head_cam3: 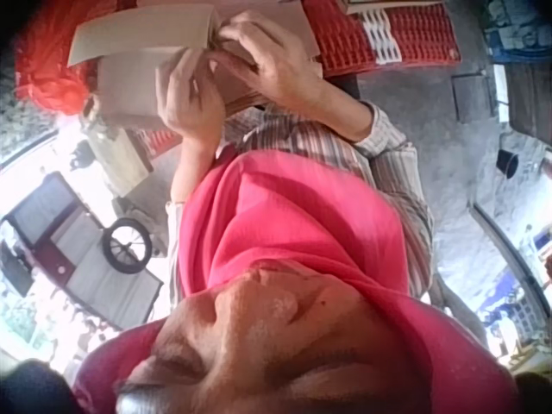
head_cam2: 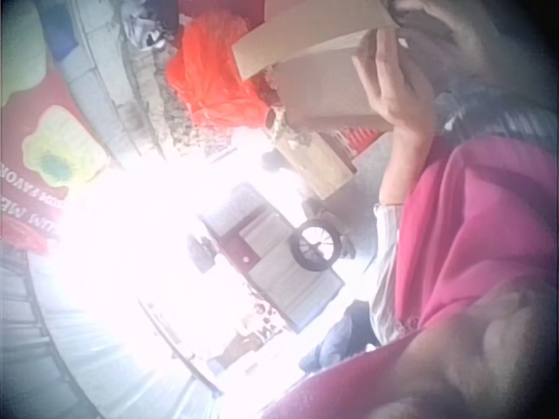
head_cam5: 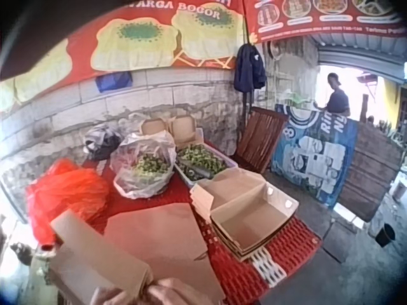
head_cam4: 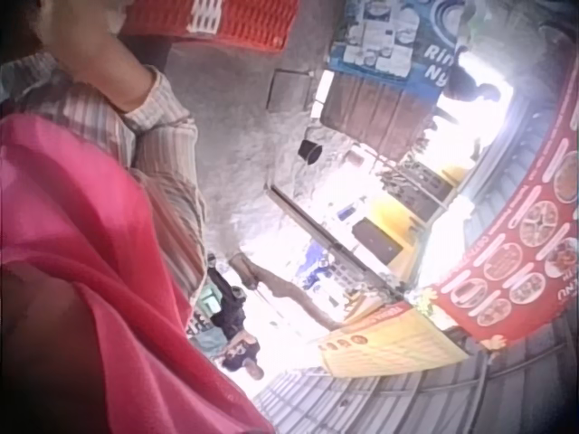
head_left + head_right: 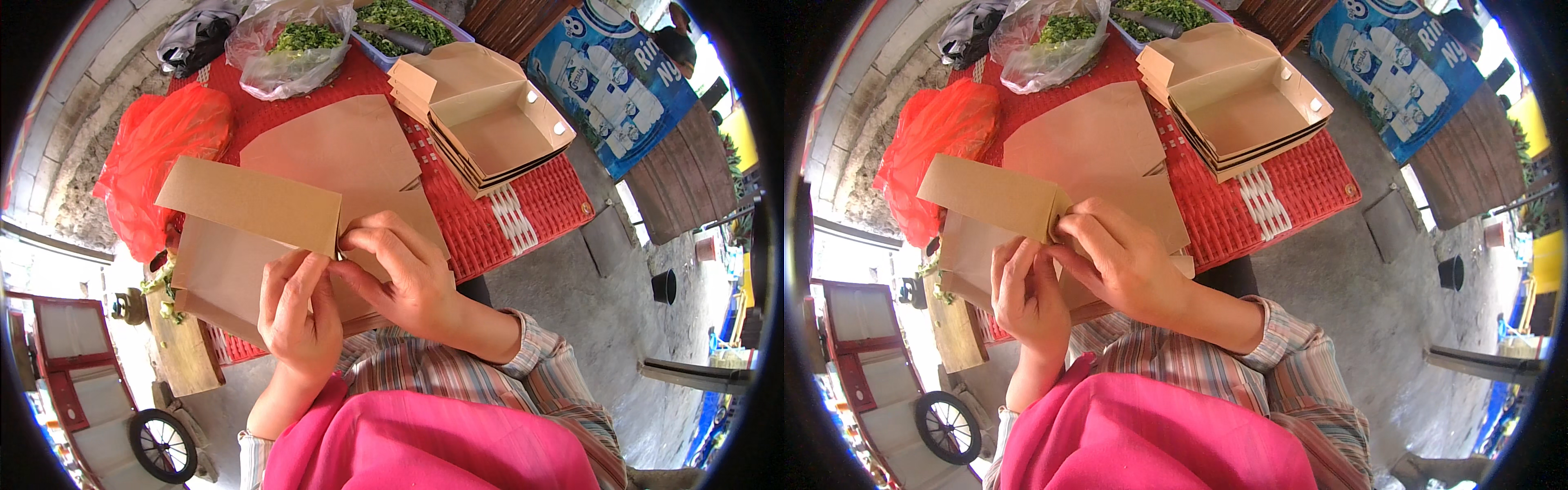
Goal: The person assembles flat cardboard boxes by folding the sides and tucking the flaps into slots to form a three-dimensional container. They work on a red table, handling the boxes one at a time and stacking the finished units.
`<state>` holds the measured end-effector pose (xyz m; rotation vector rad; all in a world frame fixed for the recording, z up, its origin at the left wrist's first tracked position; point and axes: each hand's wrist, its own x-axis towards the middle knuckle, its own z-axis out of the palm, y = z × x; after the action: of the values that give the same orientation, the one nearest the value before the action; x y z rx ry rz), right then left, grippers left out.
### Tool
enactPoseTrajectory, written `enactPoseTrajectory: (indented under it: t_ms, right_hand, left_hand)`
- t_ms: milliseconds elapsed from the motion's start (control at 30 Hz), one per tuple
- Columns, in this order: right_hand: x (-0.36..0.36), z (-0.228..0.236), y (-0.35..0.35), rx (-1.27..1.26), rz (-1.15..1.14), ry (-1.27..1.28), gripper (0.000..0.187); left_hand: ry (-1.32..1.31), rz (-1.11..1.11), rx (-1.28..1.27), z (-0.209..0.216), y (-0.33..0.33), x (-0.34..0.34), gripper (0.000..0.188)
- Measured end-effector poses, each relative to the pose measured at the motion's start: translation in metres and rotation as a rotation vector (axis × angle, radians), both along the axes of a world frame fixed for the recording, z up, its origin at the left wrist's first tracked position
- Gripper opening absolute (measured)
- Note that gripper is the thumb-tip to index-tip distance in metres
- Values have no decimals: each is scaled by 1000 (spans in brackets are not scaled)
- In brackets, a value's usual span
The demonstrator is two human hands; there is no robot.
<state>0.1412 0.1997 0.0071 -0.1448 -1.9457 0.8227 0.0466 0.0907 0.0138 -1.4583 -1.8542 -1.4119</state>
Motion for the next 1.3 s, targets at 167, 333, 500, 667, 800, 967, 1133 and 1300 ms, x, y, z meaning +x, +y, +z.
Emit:
enactPoseTrajectory:
  t_ms: [167, 333, 500, 667, 800, 967, 1133, 1300]
  right_hand:
    - [3, -3, -2, 76, -19, -33, 28]
    - [4, -4, -3, 75, -19, -15, 31]
    - [-3, -14, 1, 52, 20, 49, 42]
    - [-2, -25, 3, -66, -4, 73, 46]
    - [3, -16, 8, -98, -132, -12, 55]
    - [-2, -10, 17, -51, -123, -24, 73]
    - [-3, -11, 13, -335, 71, -43, 85]
    - [0, -24, 3, -365, 13, -192, 70]
  left_hand:
    - [-216, -45, -74, 5, -1, -3, 26]
    - [-307, -88, -38, 5, 3, 0, 26]
    - [-240, -169, -212, 22, 1, 2, 26]
    - [-522, -246, -200, 12, 1, 10, 34]
    - [-319, -234, -429, 6, 1, 7, 51]
    - [82, -5, -663, -5, 2, 12, 51]
    - [-54, -56, -478, -14, 3, 1, 30]
    - [-481, -105, -434, -5, -2, -8, 19]
